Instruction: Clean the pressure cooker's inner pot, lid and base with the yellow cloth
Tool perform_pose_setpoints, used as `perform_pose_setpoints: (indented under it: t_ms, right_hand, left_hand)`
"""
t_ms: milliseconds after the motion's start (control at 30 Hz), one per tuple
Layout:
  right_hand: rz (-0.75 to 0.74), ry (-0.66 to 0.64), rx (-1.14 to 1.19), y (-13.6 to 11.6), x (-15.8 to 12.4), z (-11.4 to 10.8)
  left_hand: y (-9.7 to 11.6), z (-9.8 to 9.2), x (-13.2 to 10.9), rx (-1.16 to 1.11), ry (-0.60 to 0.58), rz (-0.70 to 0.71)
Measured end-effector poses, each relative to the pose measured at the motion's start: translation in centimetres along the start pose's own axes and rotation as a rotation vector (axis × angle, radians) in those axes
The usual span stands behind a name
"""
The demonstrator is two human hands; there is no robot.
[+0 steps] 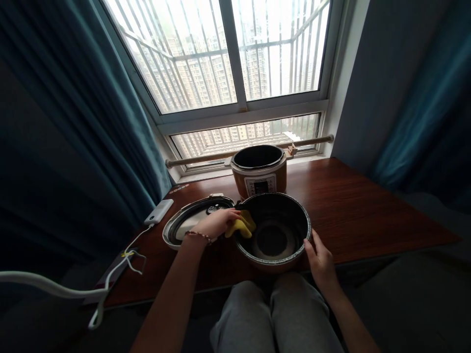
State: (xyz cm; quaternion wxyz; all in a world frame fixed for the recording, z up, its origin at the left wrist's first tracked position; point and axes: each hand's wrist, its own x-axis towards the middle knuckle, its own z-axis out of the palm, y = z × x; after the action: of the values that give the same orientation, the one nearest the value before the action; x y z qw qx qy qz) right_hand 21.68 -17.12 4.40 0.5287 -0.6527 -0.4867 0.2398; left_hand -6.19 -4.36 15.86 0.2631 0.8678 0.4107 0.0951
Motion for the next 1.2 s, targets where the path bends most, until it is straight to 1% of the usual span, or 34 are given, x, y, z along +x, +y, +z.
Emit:
perform_pose_setpoints:
  t_ms: [67,133,200,267,333,433,500,567,600,667,733,767,800,867,933,967,1067,1133,1200]
  right_hand:
    - [-0.016,0.000,-0.013,0.0,-0.1,0.0]
    - [-0.037,0.003,-0.023,0.0,-0.1,0.0]
    - [-0.051,0.006,-0.029,0.0,-0.1,0.0]
    - [-0.057,0.003,-0.029,0.0,-0.1,-0.1]
    - [-0.059,0.001,-0.030,0.1,-0.1,-0.1]
    - [-0.056,-0.005,-0.034,0.2,-0.1,0.0]
    - [-0.048,-0.013,-0.039,0.3,-0.1,0.1]
    - [-0.054,-0.026,-0.047,0.2,-0.2,0.2]
    - [-0.069,-0.016,-0.060,-0.1,-0.3,0.2]
    - [-0.147,0.060,-0.114,-1.0,-0.4,0.0]
    - [-0.275,0.159,-0.180,-2.7,-0.4,-0.4]
    - [-0.347,0.169,-0.201,-3.7,-0.5,-0.8]
    - [-0.412,0.116,-0.213,-4.7,-0.5,-1.1]
    - [-0.499,-0.116,-0.243,-6.7,-0.6,-1.8]
    - [-0.513,-0.339,-0.324,-8.2,-0.7,-2.3]
    - [-0.505,-0.407,-0.378,-8.6,-0.6,-2.6]
    - [-0.499,-0.515,-0.458,-8.6,0.2,-3.6]
    - [-0.511,-0.597,-0.409,-7.8,1.6,-4.6]
    - [-0.508,-0.610,-0.340,-6.7,3.7,-5.6]
  left_hand:
    - [0.3,-0.3,1.8,0.105,0.036,0.006]
    - [0.9,-0.3,3.4,0.232,0.130,0.027]
    - [1.5,0.0,4.8,0.311,0.219,0.041]
    - [2.0,0.3,5.7,0.350,0.251,0.029]
    - [2.4,0.5,6.1,0.382,0.248,-0.004]
    - [3.1,1.1,5.6,0.439,0.248,-0.065]
    - [3.8,1.7,4.5,0.468,0.240,-0.099]
    - [4.9,2.6,3.1,0.478,0.192,-0.106]
    - [5.6,3.1,2.3,0.471,0.152,-0.093]
    - [7.3,4.3,0.9,0.424,0.071,-0.036]
    - [9.3,5.5,-0.2,0.326,0.016,0.053]
    - [10.3,6.1,-0.5,0.268,0.007,0.103]
    - [11.3,6.7,-0.8,0.208,0.014,0.142]
    - [12.7,7.6,-1.1,0.095,0.069,0.171]
    - [13.3,8.2,-1.5,-0.002,0.140,0.131]
    - [13.3,8.4,-1.7,-0.044,0.170,0.097]
    - [12.4,8.7,-2.9,-0.108,0.235,0.019]
    - [11.6,9.1,-3.9,-0.097,0.255,0.000]
    - [11.1,9.6,-4.7,-0.050,0.246,0.032]
